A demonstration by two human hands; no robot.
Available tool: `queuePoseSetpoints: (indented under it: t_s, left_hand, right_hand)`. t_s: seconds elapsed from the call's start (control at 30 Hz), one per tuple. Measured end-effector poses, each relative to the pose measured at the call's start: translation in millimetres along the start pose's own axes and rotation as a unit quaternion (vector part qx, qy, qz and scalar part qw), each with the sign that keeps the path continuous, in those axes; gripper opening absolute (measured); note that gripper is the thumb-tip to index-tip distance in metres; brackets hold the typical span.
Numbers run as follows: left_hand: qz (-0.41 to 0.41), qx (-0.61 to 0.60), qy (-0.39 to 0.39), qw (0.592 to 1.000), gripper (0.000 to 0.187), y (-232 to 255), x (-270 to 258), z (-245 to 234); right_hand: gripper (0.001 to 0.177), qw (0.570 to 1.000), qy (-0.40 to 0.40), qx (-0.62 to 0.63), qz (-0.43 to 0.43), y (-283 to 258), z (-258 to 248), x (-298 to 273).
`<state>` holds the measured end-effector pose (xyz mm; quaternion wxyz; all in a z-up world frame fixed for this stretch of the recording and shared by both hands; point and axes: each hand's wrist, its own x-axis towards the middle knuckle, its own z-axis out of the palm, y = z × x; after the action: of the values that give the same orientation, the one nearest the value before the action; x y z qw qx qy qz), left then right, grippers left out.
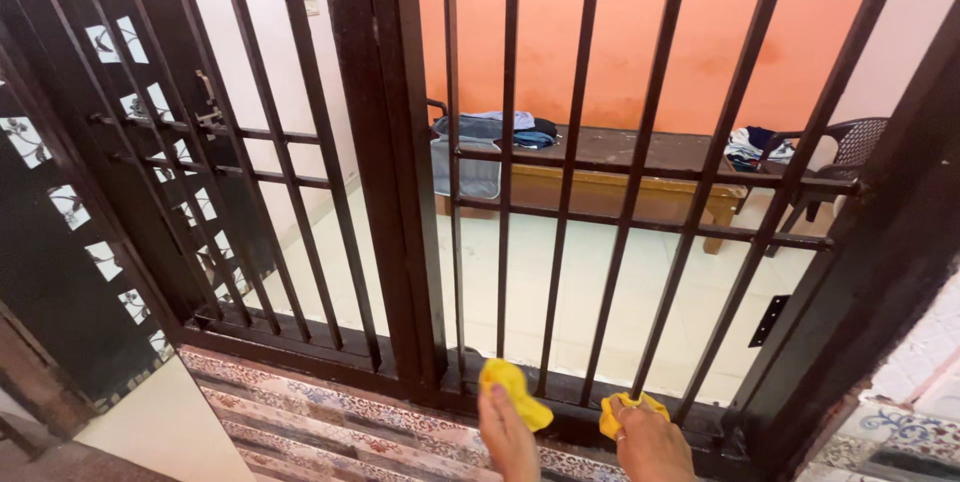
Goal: The person cleans a metal security door frame using yellow cloths, wiping the vertical bars and the bottom track by hand.
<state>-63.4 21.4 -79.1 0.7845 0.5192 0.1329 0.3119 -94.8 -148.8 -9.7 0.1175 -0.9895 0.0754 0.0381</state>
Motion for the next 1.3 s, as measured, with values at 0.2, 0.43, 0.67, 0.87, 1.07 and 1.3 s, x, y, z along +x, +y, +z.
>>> queuePoseSetpoints:
  t_s: [0.2,0.43,0.67,0.87,1.07,1.3]
  left_hand:
    - [0.030,-0.029,0.022,0.999,0.043,76,26,18]
    - [0.200,0.156,-0.147,0.956,0.041,84,59,39]
    - [0.110,0.209,-0.230,0.944,0.037,40,64,3]
    - [0.138,0.204,-0.234,0.941,0.033,18,58,-11]
    - [0.028,0.225,-0.125,0.966,0.032,2,47,-25]
    - [0.056,0.028,0.082,0.995,0.036,51,43,-30]
  right_hand:
    - [0.037,1.000,0.015,-0.017,0.005,-4,0,-3]
    - [0.034,1.000,0.000,-0.009,0.006,-2,1,4]
    - [0.026,0.998,0.064,0.010,-0.006,-1,9,2]
    - [0.030,0.999,0.054,0.003,-0.004,4,18,6]
    - [0.043,1.000,0.028,-0.008,-0.002,2,15,4]
    - [0.033,0.998,0.056,-0.006,-0.014,3,15,3]
